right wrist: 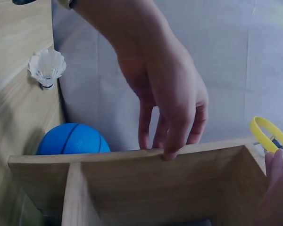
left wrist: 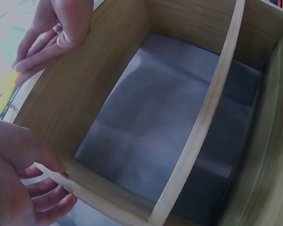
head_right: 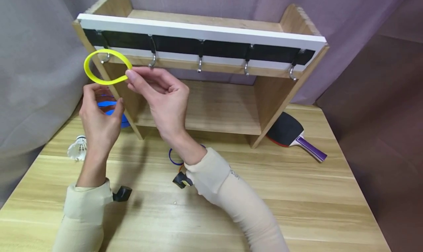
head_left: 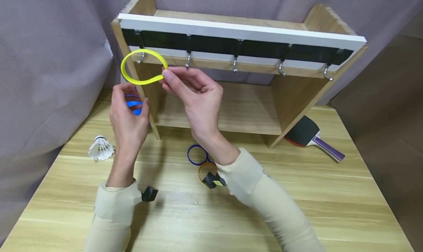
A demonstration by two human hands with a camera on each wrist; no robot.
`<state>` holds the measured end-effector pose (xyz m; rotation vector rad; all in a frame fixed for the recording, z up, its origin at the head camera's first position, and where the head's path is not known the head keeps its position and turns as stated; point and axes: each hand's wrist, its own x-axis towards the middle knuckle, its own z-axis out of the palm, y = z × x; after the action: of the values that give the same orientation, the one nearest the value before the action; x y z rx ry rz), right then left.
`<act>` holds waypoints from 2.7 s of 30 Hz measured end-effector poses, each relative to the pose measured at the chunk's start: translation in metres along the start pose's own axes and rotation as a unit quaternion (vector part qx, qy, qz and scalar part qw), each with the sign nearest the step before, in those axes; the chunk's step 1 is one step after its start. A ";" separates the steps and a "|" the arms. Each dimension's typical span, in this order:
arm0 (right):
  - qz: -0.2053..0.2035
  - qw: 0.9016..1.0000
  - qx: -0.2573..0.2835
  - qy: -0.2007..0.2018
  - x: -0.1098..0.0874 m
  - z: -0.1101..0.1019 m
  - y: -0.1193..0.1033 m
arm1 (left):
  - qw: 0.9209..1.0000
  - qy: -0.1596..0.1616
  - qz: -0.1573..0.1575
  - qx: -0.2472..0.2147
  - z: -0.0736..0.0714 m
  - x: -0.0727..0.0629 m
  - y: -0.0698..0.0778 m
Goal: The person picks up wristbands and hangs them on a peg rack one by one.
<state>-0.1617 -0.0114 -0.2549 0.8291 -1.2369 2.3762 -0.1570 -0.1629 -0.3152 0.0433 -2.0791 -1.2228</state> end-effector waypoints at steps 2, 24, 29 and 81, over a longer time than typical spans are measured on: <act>0.002 1.000 0.000 0.009 0.000 -0.001 0.003 | 1.000 0.001 0.003 0.001 0.000 0.000 0.000; 0.036 0.987 -0.155 0.001 -0.012 -0.026 -0.008 | 1.000 0.002 0.008 0.009 0.001 0.000 0.001; 0.137 0.951 -0.268 -0.068 -0.023 -0.069 -0.046 | 1.000 0.006 0.008 0.010 0.000 0.000 0.000; 0.235 0.696 -0.596 -0.323 -0.095 -0.202 -0.062 | 1.000 0.004 0.004 0.000 0.000 -0.002 0.001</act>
<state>-0.1243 0.1871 -0.3673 0.8754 -2.9896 0.8659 -0.1550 -0.1617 -0.3155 0.0395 -2.0706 -1.2147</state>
